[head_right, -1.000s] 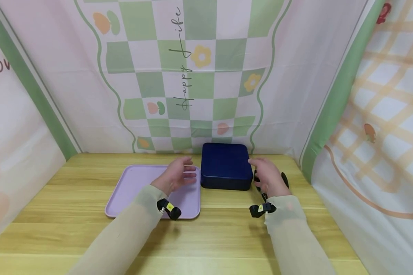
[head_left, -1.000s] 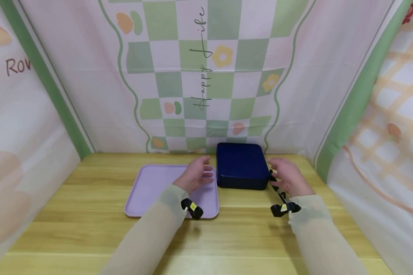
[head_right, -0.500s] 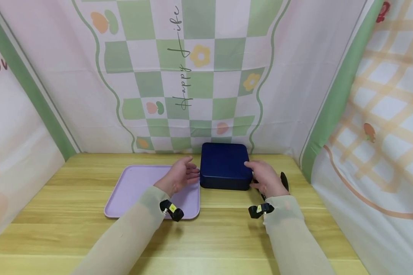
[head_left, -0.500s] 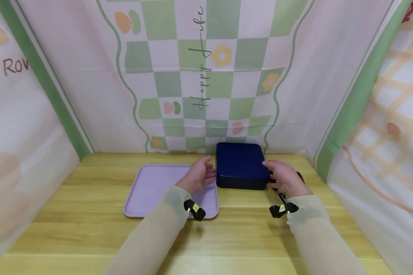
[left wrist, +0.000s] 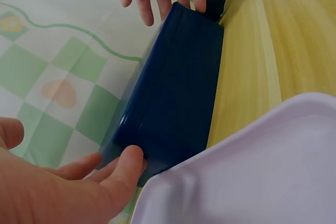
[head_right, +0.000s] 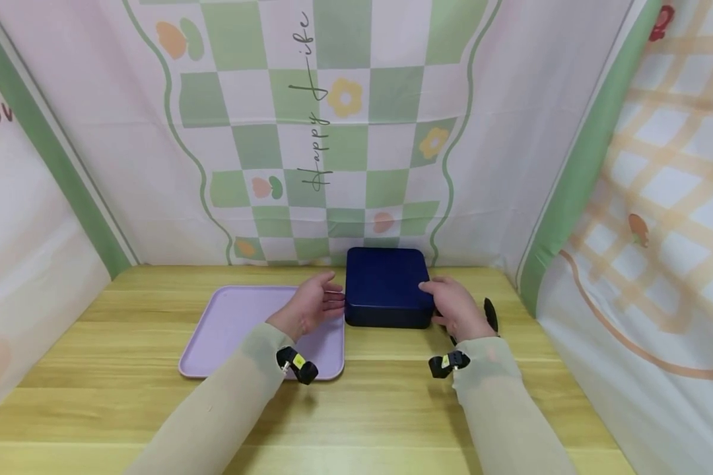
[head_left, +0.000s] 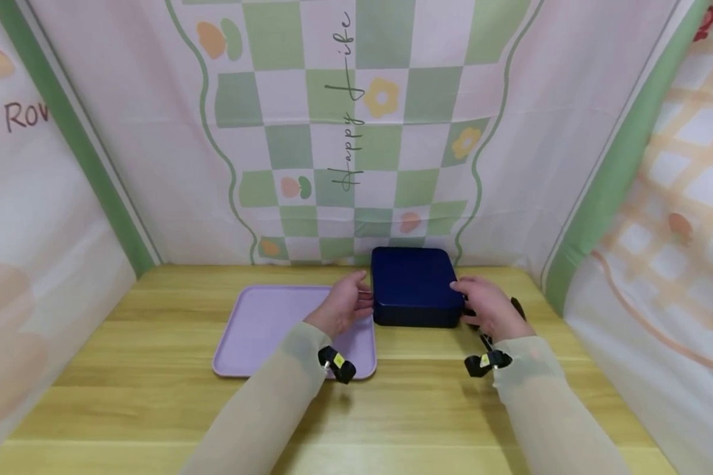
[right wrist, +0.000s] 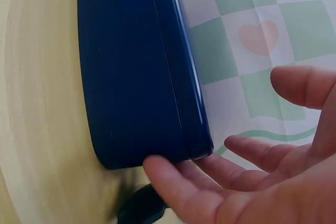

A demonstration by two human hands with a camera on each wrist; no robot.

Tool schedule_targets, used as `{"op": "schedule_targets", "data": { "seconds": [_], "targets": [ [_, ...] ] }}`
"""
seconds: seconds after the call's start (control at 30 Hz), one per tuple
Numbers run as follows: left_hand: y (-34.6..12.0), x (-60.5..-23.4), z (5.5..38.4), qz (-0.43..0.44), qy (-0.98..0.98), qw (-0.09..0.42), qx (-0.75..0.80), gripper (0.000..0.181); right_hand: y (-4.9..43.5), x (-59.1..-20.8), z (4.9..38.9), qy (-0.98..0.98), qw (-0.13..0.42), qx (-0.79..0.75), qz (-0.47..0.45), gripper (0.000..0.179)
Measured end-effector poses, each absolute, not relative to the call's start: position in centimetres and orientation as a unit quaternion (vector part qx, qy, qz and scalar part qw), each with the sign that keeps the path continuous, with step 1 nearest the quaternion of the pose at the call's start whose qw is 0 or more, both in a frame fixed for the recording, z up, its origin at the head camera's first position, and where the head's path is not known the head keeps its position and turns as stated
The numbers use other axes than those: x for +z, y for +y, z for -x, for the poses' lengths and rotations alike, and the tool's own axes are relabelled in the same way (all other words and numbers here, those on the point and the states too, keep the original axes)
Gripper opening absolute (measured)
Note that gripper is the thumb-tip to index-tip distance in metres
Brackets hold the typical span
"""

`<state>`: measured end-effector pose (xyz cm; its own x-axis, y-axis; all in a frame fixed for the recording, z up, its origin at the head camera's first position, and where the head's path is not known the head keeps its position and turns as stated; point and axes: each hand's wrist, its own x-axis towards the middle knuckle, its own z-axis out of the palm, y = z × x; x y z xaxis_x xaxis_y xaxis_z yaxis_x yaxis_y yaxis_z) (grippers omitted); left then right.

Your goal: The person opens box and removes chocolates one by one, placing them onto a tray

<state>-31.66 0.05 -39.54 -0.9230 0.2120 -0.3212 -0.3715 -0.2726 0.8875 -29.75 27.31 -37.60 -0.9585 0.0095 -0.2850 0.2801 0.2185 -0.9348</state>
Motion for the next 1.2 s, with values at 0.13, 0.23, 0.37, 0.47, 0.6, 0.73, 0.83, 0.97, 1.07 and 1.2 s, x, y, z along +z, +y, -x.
{"op": "schedule_targets", "data": {
  "seconds": [0.13, 0.23, 0.37, 0.47, 0.6, 0.73, 0.83, 0.97, 1.07, 1.2],
  "targets": [
    [0.1, -39.4, 31.8, 0.08, 0.573, 0.181, 0.795, 0.056, 27.3, -37.2, 29.9, 0.788, 0.101, -0.602, -0.085, 0.073],
    [0.0, -39.4, 32.0, 0.086, 0.571, 0.177, 0.797, 0.055, 27.4, -37.1, 30.1, 0.778, 0.099, -0.614, -0.088, 0.071],
    [-0.2, -39.6, 32.1, 0.087, 0.564, 0.171, 0.803, 0.055, 27.5, -37.1, 30.2, 0.769, 0.103, -0.624, -0.097, 0.067],
    [-0.2, -39.7, 32.3, 0.085, 0.561, 0.17, 0.806, 0.055, 27.6, -37.2, 30.2, 0.783, 0.1, -0.607, -0.093, 0.066],
    [-0.1, -40.0, 32.5, 0.076, 0.572, 0.155, 0.802, 0.042, 27.7, -37.6, 30.4, 0.818, 0.08, -0.563, -0.086, 0.064],
    [0.1, -40.6, 32.7, 0.066, 0.584, 0.141, 0.796, 0.028, 28.0, -38.0, 30.6, 0.846, 0.062, -0.522, -0.088, 0.06],
    [0.2, -40.8, 32.7, 0.071, 0.585, 0.14, 0.796, 0.025, 28.1, -38.1, 30.5, 0.867, 0.054, -0.488, -0.086, 0.059],
    [0.4, -40.7, 32.6, 0.085, 0.598, 0.139, 0.785, 0.028, 28.0, -38.2, 30.5, 0.892, 0.057, -0.441, -0.086, 0.058],
    [0.5, -40.7, 32.7, 0.09, 0.614, 0.139, 0.771, 0.029, 27.9, -38.3, 30.5, 0.897, 0.07, -0.426, -0.089, 0.059],
    [0.8, -41.1, 33.0, 0.09, 0.629, 0.144, 0.759, 0.028, 28.0, -38.4, 30.5, 0.882, 0.087, -0.451, -0.104, 0.062]
  ]
}}
